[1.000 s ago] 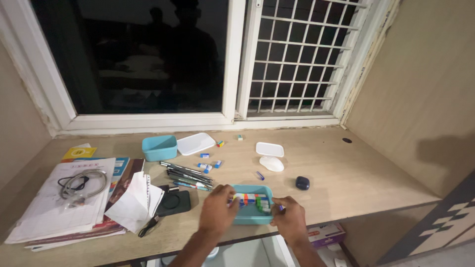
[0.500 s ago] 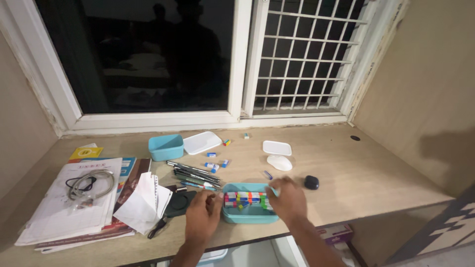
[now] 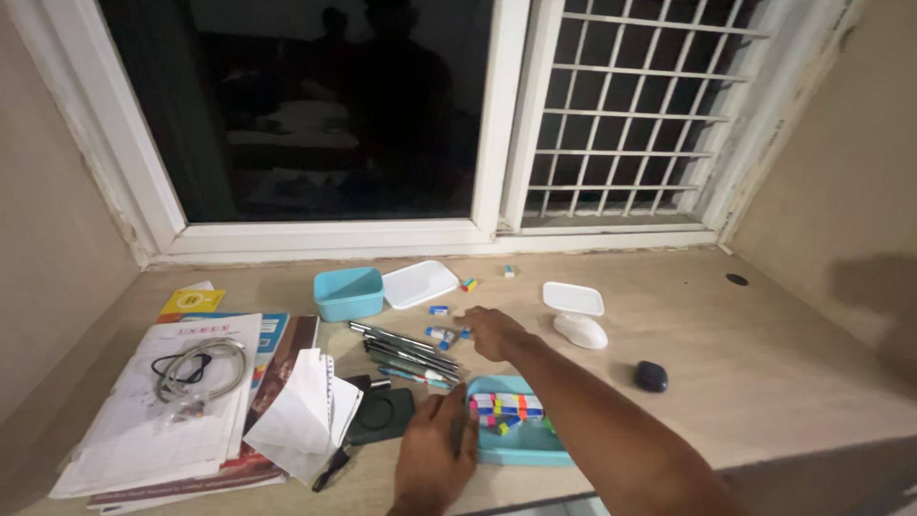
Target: The person sorts small colorful plastic pieces by hand into blue plastic containers on a desk.
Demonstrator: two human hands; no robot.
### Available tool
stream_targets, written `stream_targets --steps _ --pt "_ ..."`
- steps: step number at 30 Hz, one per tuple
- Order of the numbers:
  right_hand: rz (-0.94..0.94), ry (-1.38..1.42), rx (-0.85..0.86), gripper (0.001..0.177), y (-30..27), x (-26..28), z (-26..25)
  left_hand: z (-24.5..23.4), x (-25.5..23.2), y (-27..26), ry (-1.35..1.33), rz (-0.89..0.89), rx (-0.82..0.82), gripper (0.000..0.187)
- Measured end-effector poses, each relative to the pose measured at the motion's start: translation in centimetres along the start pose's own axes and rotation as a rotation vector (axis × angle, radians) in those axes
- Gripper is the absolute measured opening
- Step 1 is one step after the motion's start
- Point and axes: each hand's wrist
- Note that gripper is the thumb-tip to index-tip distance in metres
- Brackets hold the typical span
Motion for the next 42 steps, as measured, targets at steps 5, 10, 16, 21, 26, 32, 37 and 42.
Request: stream_targets --steps 5,10,16,21,26,32,37,42 --pt "0.094 -0.073 0.105 0.035 0.0 1.0 -1.3 -0.5 -0.5 0.0 -0.044 0.05 -0.032 0.046" --pt "0.123 0.092 -0.04 0.018 -3.1 3.6 -6.5 -0.9 -0.8 0.1 -0.017 0.012 0.015 0.046" --pt "0.041 0.414 0.035 0.021 -15.3 7.5 -9.6 -0.5 -0.5 -0.1 0.016 0.027 0.022 0.037" --pt "0.028 0.449 0.061 0.023 -19.5 9.5 -6.7 -0.1 -0.2 -0.5 0.028 0.005 0.029 0.037" --pt "0.1 0.496 0.009 0.026 -19.3 9.4 -5.5 -0.1 -0.3 -0.8 0.057 0.007 0.024 0.036" --pt "0.177 0.521 -0.058 0.021 -19.1 8.8 -7.8 -0.6 -0.6 -0.9 0.049 0.014 0.029 0.037" --pt "0.374 0.48 -0.016 0.022 -20.2 8.0 -10.8 -0.6 -0.7 -0.8 0.082 0.069 0.027 0.041" --pt "0.287 0.253 0.162 0.023 -21.4 9.5 -9.6 -0.3 -0.5 -0.9 0.096 0.052 0.038 0.041"
Point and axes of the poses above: each hand's wrist, its own y-axis towards the middle knuckle, its own z-axis out of the palm, x = y × z, and after that the axes turned 3 degrees about y, right-handed
